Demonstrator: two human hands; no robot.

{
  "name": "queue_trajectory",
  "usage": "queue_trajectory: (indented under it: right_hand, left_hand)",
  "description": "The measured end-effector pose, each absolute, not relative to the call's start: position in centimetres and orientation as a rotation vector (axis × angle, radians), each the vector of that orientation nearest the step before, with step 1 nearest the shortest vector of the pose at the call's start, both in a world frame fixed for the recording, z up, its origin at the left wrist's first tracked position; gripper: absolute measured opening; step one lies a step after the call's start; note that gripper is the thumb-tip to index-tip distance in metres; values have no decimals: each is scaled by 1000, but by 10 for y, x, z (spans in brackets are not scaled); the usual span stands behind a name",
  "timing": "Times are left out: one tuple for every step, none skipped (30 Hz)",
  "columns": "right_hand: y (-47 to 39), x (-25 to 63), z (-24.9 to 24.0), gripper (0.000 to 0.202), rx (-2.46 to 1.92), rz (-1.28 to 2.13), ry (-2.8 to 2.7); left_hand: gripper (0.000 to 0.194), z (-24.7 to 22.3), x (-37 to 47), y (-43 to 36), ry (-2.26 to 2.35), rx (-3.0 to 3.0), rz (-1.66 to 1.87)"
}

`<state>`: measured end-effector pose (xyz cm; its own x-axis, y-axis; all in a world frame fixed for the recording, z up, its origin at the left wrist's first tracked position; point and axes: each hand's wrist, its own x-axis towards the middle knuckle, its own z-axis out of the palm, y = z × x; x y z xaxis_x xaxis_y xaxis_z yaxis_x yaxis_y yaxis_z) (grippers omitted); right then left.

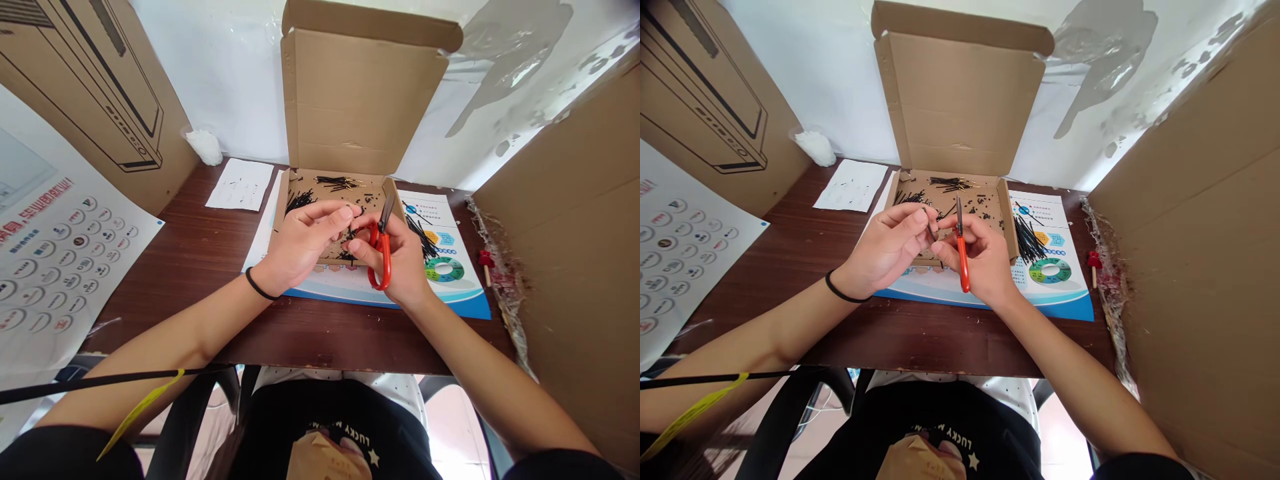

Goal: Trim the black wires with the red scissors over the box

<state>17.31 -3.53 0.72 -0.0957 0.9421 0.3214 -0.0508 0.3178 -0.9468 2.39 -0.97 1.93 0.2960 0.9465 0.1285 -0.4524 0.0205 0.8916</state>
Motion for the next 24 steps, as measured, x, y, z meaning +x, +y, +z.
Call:
queue_trajectory:
  right_hand:
    - [-35,173,7,41,-888,1056,-1396]
    - [-35,173,8,42,-890,1058,-1397]
    - [-35,174,8,42,-896,1061,-1399]
    - [-35,174,8,43,-904,1062,-1398]
    - [-35,174,8,43,-911,1061,-1395]
    - [-35,174,8,43,-916,1058,-1391]
    - [-34,174,8,43,-919,1057,-1388]
    - [-34,174,8,43,-916,1058,-1385]
    - [-34,174,8,44,-907,1060,-1382]
    - [-34,174,7,44,-896,1063,-1380]
    - [-33,174,7,44,-883,1064,-1379]
    - [-33,174,7,45,-872,1062,-1378]
    - [-33,174,7,45,-867,1059,-1378]
    - [-33,174,6,45,-867,1056,-1378]
    - [-33,174,6,45,-869,1056,-1379]
    - [-33,174,6,45,-869,1060,-1378]
    - [-33,174,6,45,-866,1064,-1376]
    - [-34,174,6,45,-859,1068,-1374]
    - [-34,174,6,44,-854,1069,-1375]
    - [-34,174,5,43,-853,1067,-1379]
    - [-34,173,5,41,-861,1062,-1388]
    - [-34,173,4,40,-877,1050,-1391]
    - [-33,173,3,38,-895,1035,-1385]
    - [-32,173,2,38,-912,1016,-1367]
  left_hand:
    - [24,19,24,-10,609,1033,1199]
    - [24,19,24,-10,608,1029,1203]
    - [23,19,24,-10,607,1025,1206]
    - [23,18,24,-10,604,1023,1207]
    - [23,18,24,-10,600,1023,1205]
    - [23,18,24,-9,595,1023,1200]
    - [23,18,24,-9,589,1024,1194]
    - [24,17,24,-9,583,1025,1189]
    - [24,17,24,-9,577,1026,1187]
    - [24,17,24,-9,571,1029,1187]
    - [24,17,24,-8,566,1032,1187]
    - [24,18,24,-8,564,1035,1186]
    - [25,18,24,-8,564,1037,1185]
    - [25,18,24,-8,566,1036,1184]
    - [26,18,24,-8,569,1035,1181]
    - [26,18,24,-8,573,1033,1178]
    - [26,17,24,-7,576,1032,1176]
    - [26,17,25,-7,577,1033,1175]
    - [26,16,25,-6,578,1036,1177]
    - [25,15,24,-6,579,1040,1181]
    - [25,14,24,-5,580,1048,1183]
    - [24,14,23,-4,585,1062,1185]
    - [24,14,22,-3,594,1087,1183]
    - [24,15,21,-3,607,1131,1180]
